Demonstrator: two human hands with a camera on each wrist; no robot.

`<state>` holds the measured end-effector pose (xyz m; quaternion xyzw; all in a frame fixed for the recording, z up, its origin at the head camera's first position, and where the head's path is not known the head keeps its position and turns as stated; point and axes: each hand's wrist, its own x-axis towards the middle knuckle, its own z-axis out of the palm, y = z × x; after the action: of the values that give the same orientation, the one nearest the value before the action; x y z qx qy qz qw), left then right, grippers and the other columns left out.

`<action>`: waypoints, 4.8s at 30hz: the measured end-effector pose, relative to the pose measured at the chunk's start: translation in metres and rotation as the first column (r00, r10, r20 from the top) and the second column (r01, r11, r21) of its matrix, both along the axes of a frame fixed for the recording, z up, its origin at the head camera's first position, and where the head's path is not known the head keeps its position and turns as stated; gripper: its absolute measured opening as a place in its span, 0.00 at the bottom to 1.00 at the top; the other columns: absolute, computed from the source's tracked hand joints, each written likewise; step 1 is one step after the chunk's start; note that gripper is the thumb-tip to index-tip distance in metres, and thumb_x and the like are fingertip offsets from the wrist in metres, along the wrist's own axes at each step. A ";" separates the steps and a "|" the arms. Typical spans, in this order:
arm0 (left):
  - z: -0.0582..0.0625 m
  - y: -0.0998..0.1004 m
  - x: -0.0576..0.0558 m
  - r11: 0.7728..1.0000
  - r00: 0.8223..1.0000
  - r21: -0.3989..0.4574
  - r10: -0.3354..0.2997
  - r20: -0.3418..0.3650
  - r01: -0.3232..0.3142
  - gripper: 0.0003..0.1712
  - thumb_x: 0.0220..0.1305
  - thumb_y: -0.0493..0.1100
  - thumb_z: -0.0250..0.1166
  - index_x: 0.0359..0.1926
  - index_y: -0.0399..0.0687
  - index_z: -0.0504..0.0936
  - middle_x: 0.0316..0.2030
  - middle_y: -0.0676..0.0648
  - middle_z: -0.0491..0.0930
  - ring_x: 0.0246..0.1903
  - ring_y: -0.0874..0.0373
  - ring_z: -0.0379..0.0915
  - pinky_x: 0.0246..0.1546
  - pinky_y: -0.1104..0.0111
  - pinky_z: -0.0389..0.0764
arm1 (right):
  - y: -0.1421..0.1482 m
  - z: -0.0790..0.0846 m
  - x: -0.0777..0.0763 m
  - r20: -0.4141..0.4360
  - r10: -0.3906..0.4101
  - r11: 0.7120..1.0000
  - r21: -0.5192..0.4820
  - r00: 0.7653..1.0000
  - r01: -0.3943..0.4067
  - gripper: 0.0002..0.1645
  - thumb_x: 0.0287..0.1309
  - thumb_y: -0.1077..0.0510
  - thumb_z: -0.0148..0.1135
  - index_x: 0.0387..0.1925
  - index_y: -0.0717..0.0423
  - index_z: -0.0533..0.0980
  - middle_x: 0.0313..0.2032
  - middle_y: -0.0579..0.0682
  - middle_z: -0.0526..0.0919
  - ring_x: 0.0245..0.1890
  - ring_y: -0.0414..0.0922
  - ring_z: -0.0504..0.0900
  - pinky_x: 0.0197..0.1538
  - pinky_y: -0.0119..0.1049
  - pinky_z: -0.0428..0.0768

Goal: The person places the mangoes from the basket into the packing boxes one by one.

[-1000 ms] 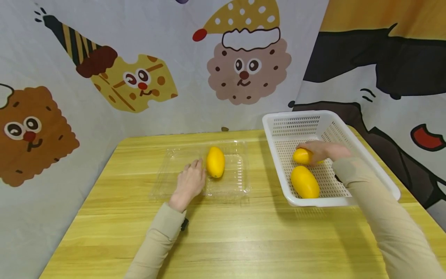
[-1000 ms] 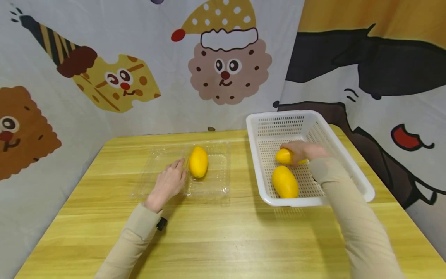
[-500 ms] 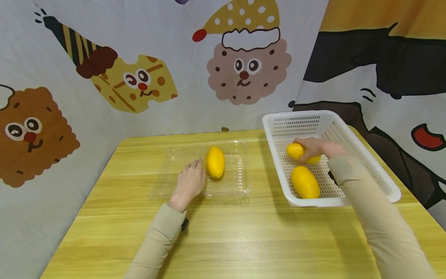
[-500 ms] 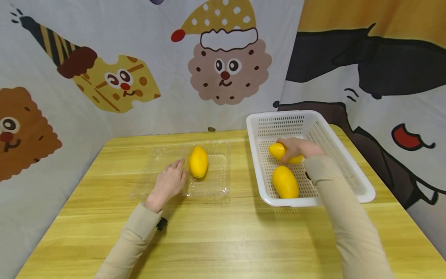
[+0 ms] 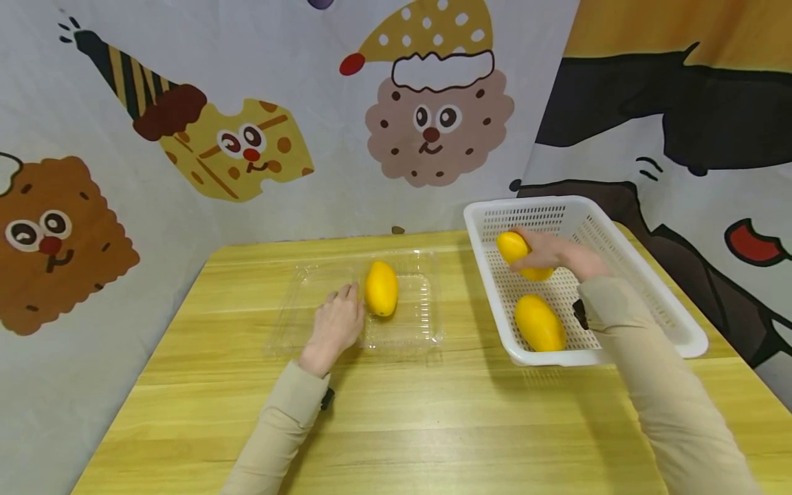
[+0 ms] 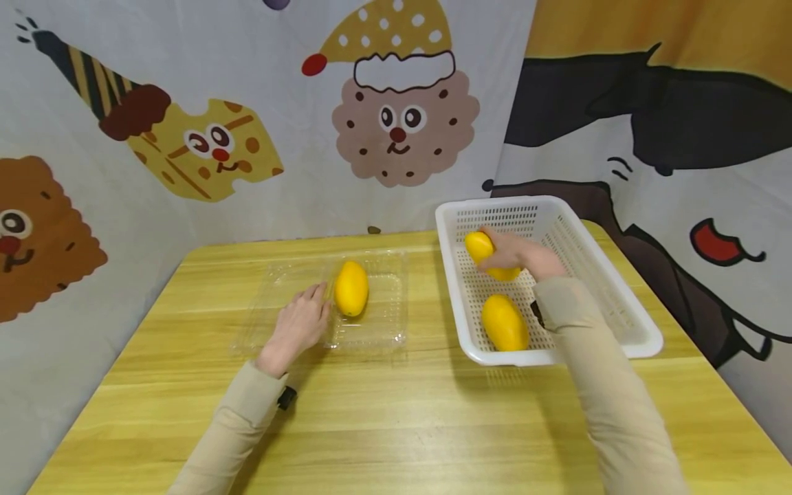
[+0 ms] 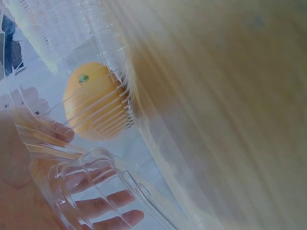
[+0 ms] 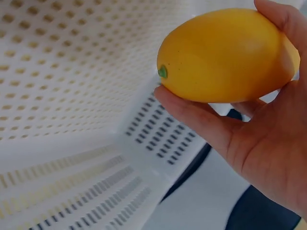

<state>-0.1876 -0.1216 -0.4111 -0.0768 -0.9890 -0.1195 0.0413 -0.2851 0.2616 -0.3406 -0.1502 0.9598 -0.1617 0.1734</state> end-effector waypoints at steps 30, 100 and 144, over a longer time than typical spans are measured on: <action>-0.001 0.000 0.000 1.000 1.000 -0.006 -0.006 -0.013 0.006 0.28 0.71 0.46 0.49 0.67 0.38 0.64 0.63 0.37 0.71 0.58 0.38 0.71 0.49 0.46 0.80 | -0.123 0.050 0.015 -0.206 0.001 0.999 0.050 0.978 0.010 0.48 0.52 0.39 0.64 0.68 0.52 0.54 0.39 0.57 0.78 0.33 0.50 0.77 0.35 0.39 0.77; -0.004 0.007 -0.004 0.999 0.999 -0.052 -0.013 0.039 0.015 0.30 0.71 0.44 0.45 0.68 0.32 0.58 0.63 0.34 0.68 0.57 0.39 0.72 0.46 0.49 0.82 | -0.209 -0.028 0.026 -0.166 -0.032 0.978 0.196 0.986 0.065 0.19 0.63 0.47 0.57 0.40 0.61 0.80 0.47 0.56 0.81 0.34 0.46 0.80 0.26 0.31 0.80; -0.003 0.007 -0.006 1.000 0.996 -0.020 0.002 0.088 -0.001 0.31 0.71 0.45 0.43 0.70 0.33 0.57 0.66 0.34 0.65 0.61 0.37 0.68 0.53 0.46 0.78 | -0.087 0.051 0.065 -0.161 0.106 0.952 0.301 0.981 -0.054 0.32 0.61 0.51 0.58 0.62 0.63 0.67 0.54 0.66 0.78 0.51 0.60 0.79 0.51 0.55 0.80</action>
<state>-0.1936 -0.1142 -0.4142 -0.0711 -0.9911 -0.1129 -0.0030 -0.2204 0.1746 -0.2901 -0.1750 0.9778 0.0043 0.1153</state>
